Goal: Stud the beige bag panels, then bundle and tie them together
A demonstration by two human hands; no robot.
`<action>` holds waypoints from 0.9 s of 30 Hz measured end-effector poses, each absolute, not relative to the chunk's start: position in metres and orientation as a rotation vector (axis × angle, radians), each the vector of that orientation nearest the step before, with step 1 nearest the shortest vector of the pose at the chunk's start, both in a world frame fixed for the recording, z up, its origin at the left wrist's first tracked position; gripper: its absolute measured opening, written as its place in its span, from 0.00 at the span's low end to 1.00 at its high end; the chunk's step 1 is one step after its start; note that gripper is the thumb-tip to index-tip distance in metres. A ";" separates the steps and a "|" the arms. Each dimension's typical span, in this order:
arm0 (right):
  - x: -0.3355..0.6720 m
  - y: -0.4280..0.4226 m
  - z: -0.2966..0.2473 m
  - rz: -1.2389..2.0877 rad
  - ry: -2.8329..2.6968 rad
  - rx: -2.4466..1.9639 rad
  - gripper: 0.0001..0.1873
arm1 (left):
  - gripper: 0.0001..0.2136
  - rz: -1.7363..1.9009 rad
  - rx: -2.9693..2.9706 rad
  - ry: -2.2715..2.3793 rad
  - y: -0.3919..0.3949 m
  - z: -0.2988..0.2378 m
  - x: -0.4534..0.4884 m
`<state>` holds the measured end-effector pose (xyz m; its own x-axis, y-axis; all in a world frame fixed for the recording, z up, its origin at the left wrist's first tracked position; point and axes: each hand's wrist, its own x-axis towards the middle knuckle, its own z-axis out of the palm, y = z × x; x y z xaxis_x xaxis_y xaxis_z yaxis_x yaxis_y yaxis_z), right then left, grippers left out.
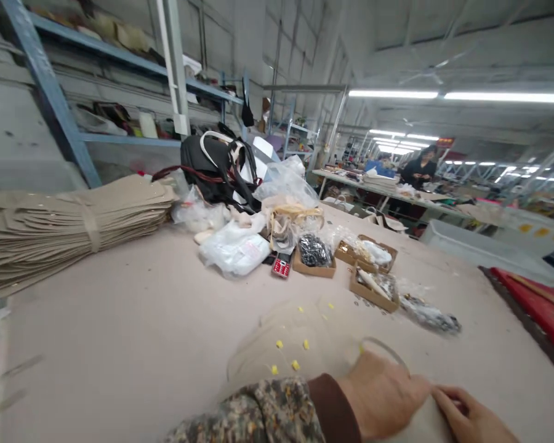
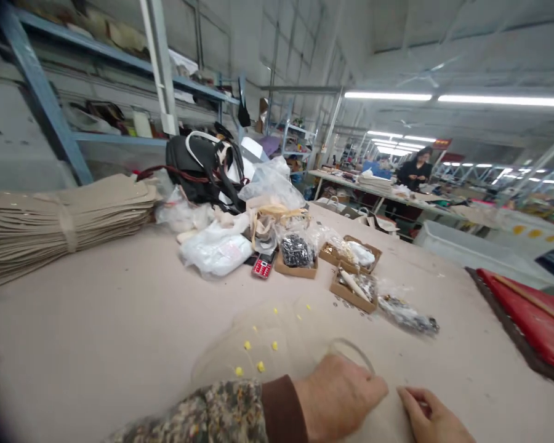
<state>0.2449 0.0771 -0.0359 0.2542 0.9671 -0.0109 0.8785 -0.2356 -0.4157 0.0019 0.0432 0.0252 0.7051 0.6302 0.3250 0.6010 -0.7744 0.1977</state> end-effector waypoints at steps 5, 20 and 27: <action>0.218 0.062 -0.002 0.521 -1.590 -2.272 0.28 | 0.08 0.869 2.765 1.166 0.029 0.093 -0.048; 0.214 0.058 0.037 0.480 -1.838 -1.998 0.18 | 0.27 0.512 2.544 1.948 -0.021 0.034 -0.275; 0.156 0.105 0.014 0.367 -2.310 -1.848 0.21 | 0.35 0.542 2.372 1.762 -0.132 0.029 -0.264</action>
<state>0.1563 0.1046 0.0135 -0.2235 0.9743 -0.0280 0.9349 0.2062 -0.2888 -0.2644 -0.1324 0.0295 0.2506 0.9466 0.2027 0.8970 -0.3058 0.3192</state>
